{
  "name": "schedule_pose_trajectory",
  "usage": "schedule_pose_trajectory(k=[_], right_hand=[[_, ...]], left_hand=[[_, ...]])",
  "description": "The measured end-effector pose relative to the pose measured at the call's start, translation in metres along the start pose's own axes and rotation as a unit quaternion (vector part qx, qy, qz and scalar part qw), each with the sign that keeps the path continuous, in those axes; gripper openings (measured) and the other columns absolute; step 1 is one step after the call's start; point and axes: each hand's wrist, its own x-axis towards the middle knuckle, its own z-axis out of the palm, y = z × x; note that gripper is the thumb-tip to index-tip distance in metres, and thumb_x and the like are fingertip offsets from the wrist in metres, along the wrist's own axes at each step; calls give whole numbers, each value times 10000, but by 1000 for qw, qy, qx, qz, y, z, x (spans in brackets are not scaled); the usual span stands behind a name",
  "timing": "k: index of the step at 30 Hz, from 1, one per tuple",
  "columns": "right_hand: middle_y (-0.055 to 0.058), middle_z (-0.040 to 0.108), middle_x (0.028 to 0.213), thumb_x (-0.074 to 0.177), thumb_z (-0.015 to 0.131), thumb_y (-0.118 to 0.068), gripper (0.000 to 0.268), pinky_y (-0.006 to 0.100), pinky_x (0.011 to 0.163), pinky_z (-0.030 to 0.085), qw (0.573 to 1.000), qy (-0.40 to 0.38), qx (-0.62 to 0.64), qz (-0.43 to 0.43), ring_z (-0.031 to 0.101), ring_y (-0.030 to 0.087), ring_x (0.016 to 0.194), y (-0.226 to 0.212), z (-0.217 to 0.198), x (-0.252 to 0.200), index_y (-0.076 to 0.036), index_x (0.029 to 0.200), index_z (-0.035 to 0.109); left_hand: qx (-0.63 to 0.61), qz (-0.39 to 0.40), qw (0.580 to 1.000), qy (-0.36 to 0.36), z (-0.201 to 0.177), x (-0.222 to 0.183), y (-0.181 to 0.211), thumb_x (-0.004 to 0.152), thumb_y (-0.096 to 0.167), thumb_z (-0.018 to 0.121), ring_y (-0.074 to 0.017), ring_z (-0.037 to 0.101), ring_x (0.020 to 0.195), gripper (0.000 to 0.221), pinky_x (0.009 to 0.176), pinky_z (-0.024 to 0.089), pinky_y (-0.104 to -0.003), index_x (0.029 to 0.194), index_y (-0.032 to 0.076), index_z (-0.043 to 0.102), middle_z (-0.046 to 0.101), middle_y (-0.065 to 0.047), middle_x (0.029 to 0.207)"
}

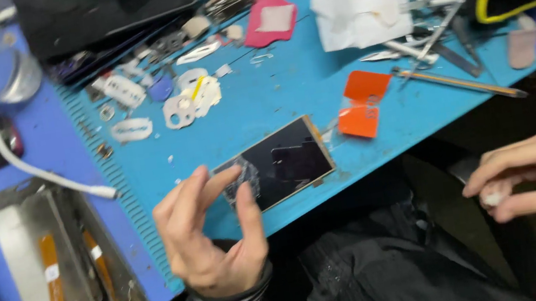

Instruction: The person uses an orange plastic pry tool to carefully scrape and remove broken glass fragments from the surface of a cracked smartphone screen. They hold the screen steady with their left hand while working the tool along the edges and across the damaged area.

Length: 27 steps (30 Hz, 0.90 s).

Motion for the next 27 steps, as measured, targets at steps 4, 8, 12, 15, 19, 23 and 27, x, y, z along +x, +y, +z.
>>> schedule_pose_trajectory(k=[4,8,12,15,19,23,27], right_hand=[[172,716,568,898,692,-157,219,319,442,562,984,146,67,72,665,214,443,162,-42,-26,44,856,768],[106,455,686,1001,563,-200,159,332,427,359,810,448,367,91,449,224,518,361,-67,-42,-100,896,498],[110,591,786,943,666,-109,78,346,560,450,687,481,505,207,539,226,638,427,-51,-26,-68,921,604],[100,541,1003,913,591,-337,437,274,474,334,593,546,570,162,481,179,624,448,-82,-15,-193,1319,520],[17,724,982,871,618,-819,634,384,902,547,594,489,630,101,702,219,985,602,-225,-105,-195,971,675],[25,722,1092,829,605,-801,624,399,913,553,829,414,242,288,702,240,1034,508,-191,-41,-249,1118,644],[34,720,1202,788,592,-784,678,414,923,560,860,234,-217,399,703,261,1083,505,-200,-37,-304,1266,616]], left_hand=[[-19,20,1000,-11,8,-2,6,972,-34,724,-292,709,995,405,911,598,-364,1297,-85,487,747,-230,976],[24,-104,994,-36,13,-5,26,1045,-53,696,-337,699,1085,442,1105,527,-426,1399,-78,433,668,-277,1139],[83,-98,989,-77,11,-2,30,1139,-34,665,-428,671,1159,431,1163,514,-525,1478,-112,410,674,-297,1207],[94,-112,985,-90,11,0,28,1118,-49,667,-375,663,1164,414,1146,483,-468,1441,-116,416,709,-259,1162],[112,-102,986,-72,20,-1,29,1166,-41,661,-399,659,1160,370,1156,477,-487,1434,-128,421,703,-287,1160],[116,-96,985,-78,19,-9,19,1177,-20,648,-399,641,1178,369,1170,454,-497,1440,-109,405,703,-272,1171],[149,-158,974,-59,22,-15,19,1194,76,698,-311,676,1172,350,1043,428,-359,1424,-102,504,726,-217,1207]])
